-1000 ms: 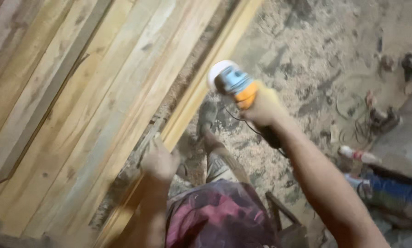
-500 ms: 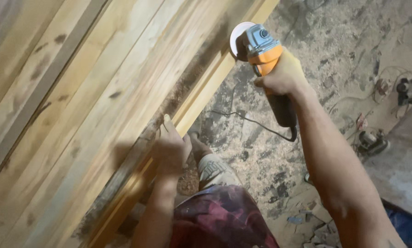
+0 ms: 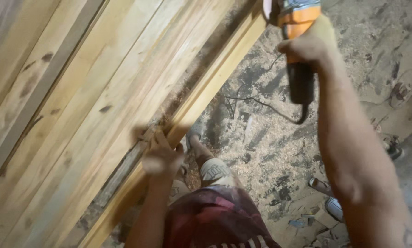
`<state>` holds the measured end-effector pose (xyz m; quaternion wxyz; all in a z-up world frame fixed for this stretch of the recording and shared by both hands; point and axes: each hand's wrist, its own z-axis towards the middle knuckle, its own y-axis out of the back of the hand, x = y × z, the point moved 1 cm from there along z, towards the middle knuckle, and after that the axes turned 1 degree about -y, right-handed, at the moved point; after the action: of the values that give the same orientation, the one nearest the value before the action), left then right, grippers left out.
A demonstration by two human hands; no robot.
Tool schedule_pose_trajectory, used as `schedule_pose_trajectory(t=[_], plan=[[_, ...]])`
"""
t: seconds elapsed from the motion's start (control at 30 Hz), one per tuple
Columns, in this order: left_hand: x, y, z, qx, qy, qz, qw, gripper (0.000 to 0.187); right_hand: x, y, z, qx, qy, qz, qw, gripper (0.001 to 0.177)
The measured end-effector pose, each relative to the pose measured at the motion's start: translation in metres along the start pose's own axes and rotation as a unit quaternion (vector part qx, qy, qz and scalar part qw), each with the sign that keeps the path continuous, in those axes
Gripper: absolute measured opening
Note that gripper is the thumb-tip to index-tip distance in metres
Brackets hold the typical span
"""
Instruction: The person uses an angle grinder with a sanding disc to smooth the surface of a wooden plank. They move the tool back and forth along the plank, generating sawdust, and occasionally reposition the plank with their left hand.
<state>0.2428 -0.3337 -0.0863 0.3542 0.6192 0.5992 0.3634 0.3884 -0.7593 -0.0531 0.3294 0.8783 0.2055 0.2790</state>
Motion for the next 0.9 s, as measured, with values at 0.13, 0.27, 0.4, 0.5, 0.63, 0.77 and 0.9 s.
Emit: schedule_pose_trajectory(t=[0.13, 0.27, 0.4, 0.5, 0.63, 0.77, 0.9], plan=[[-0.001, -0.006, -0.002, -0.052, -0.008, -0.021, 0.998, 0.069, 0.009, -0.025, -0.034, 0.01, 0.092, -0.008, 0.996, 0.047], [0.0, 0.005, -0.004, -0.161, -0.074, -0.038, 0.983, 0.055, 0.024, -0.061, -0.105, 0.074, 0.106, 0.037, 0.991, 0.048], [-0.003, 0.012, -0.009, -0.199, -0.089, -0.051, 0.975, 0.052, 0.031, -0.087, -0.164, 0.094, 0.039, 0.014, 0.995, 0.073], [-0.001, 0.011, -0.008, -0.198, -0.107, -0.08, 0.971, 0.046, 0.033, -0.107, -0.199, 0.15, 0.001, -0.017, 0.989, 0.077], [0.007, 0.002, -0.008, -0.039, -0.08, -0.023, 0.996, 0.048, 0.032, -0.124, -0.238, 0.127, 0.08, -0.005, 0.989, 0.066], [0.002, 0.007, -0.003, -0.109, -0.111, -0.084, 0.984, 0.053, 0.035, -0.11, -0.225, 0.142, 0.047, -0.054, 0.987, 0.068], [0.007, 0.007, -0.006, -0.143, -0.115, -0.1, 0.978, 0.059, 0.026, -0.083, -0.174, 0.163, -0.048, 0.009, 0.985, 0.053]])
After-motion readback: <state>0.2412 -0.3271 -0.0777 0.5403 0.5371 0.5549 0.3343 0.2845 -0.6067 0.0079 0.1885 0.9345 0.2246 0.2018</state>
